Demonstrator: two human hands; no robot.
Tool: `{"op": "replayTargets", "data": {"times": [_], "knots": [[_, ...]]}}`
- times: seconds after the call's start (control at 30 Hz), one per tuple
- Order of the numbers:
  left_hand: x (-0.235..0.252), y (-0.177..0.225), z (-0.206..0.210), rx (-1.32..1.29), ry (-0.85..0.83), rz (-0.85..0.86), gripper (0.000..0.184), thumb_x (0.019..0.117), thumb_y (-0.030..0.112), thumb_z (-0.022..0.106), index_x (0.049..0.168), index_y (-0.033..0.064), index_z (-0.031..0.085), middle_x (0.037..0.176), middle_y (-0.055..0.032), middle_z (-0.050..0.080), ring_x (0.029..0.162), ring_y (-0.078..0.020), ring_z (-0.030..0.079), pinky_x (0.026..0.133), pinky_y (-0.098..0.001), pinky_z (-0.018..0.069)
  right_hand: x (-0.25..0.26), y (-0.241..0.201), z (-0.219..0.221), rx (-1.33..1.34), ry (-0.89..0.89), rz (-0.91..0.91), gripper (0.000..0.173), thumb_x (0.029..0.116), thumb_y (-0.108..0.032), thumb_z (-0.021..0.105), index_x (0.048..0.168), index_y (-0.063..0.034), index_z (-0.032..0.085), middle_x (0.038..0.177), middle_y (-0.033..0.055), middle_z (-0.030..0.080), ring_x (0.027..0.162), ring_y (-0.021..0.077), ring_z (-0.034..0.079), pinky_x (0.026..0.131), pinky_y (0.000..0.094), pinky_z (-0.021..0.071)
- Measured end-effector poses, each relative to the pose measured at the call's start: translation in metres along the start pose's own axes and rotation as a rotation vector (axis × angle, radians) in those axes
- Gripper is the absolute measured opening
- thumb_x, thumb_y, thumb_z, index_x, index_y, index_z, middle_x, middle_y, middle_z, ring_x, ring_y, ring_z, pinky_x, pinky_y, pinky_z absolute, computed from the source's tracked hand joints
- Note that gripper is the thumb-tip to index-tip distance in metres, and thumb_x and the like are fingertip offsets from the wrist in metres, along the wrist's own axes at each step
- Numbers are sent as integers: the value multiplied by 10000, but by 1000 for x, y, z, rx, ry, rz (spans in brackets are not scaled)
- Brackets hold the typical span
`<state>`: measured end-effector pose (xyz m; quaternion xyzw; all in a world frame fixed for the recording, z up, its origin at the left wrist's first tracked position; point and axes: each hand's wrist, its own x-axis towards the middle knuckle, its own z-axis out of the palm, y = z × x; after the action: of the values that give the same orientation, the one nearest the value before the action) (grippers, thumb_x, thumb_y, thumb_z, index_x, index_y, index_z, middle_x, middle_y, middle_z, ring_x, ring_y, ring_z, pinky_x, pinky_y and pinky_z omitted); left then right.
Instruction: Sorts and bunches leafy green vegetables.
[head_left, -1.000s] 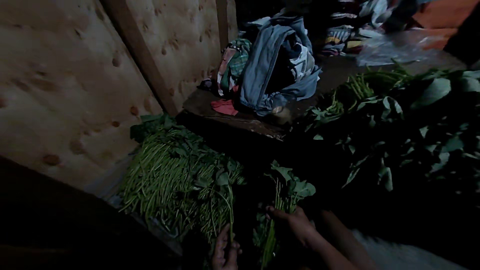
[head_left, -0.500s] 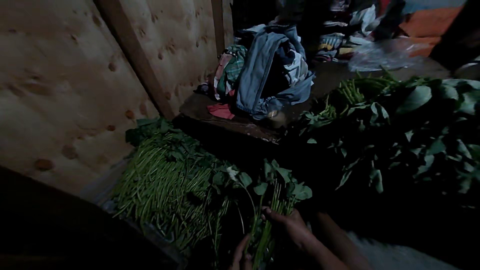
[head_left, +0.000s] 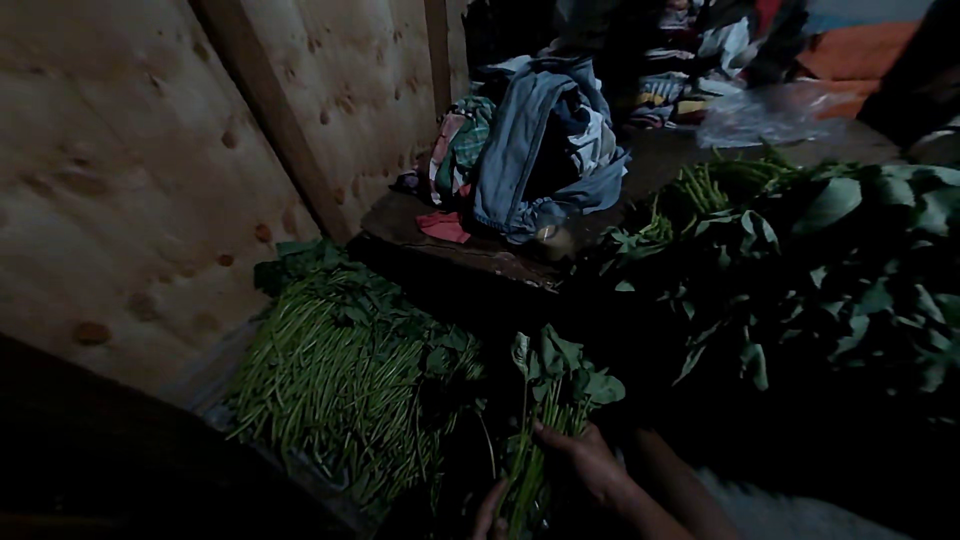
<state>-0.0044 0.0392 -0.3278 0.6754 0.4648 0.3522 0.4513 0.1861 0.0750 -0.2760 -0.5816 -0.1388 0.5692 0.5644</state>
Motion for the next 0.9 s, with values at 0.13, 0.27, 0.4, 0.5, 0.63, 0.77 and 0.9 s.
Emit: {"op": "replayTargets", "data": {"times": [0.13,0.27,0.4,0.5,0.63,0.77,0.9], "knots": [[1,-1,0,1,-10,-6,382,974,-16,520,1342,-71,609,1243,-246,663,1058,-265,661,935,-383,544,0,-1,0,-15,1,5,278,951,-25,697,1206,35,602,893,125,730,782,198,730,727,342,631],[1,-3,1,-43,-30,-40,403,987,-4,511,1380,-73,571,1268,-242,650,1034,-238,668,931,-383,544,0,-1,0,-24,-27,20,309,934,-45,724,1212,14,605,931,123,725,814,200,727,749,351,629],[5,2,3,-37,-59,-61,421,983,-7,518,1397,-71,557,1245,-247,657,988,-221,673,894,-370,552,0,2,-3,-92,-78,34,384,912,-58,754,1255,9,595,1010,127,724,886,199,730,803,359,628],[10,8,6,-107,-47,-96,420,974,12,553,1379,-101,551,1244,-263,648,1054,-227,662,946,-361,536,-3,0,-2,-111,-97,29,375,901,-24,752,1235,18,588,993,121,725,868,192,731,797,355,630],[28,20,9,-218,-12,-86,452,984,104,610,1382,-98,542,1202,-217,652,1033,-167,647,916,-310,537,-6,-1,-3,-196,-172,5,366,899,-34,752,1228,9,597,1004,87,729,893,157,727,835,332,624],[51,45,17,-337,84,-140,406,938,106,684,1274,-100,589,1118,-156,677,964,-110,663,859,-269,563,-7,2,-3,-251,-239,-38,318,862,-1,760,1151,0,627,952,50,737,856,121,723,818,314,624],[64,53,26,-481,274,-189,55,926,-13,655,963,-49,674,869,-43,703,804,-50,674,764,-217,573,-8,-1,-3,-235,-259,-10,314,890,-34,759,1173,-4,626,961,69,742,863,149,733,822,332,628]]}}
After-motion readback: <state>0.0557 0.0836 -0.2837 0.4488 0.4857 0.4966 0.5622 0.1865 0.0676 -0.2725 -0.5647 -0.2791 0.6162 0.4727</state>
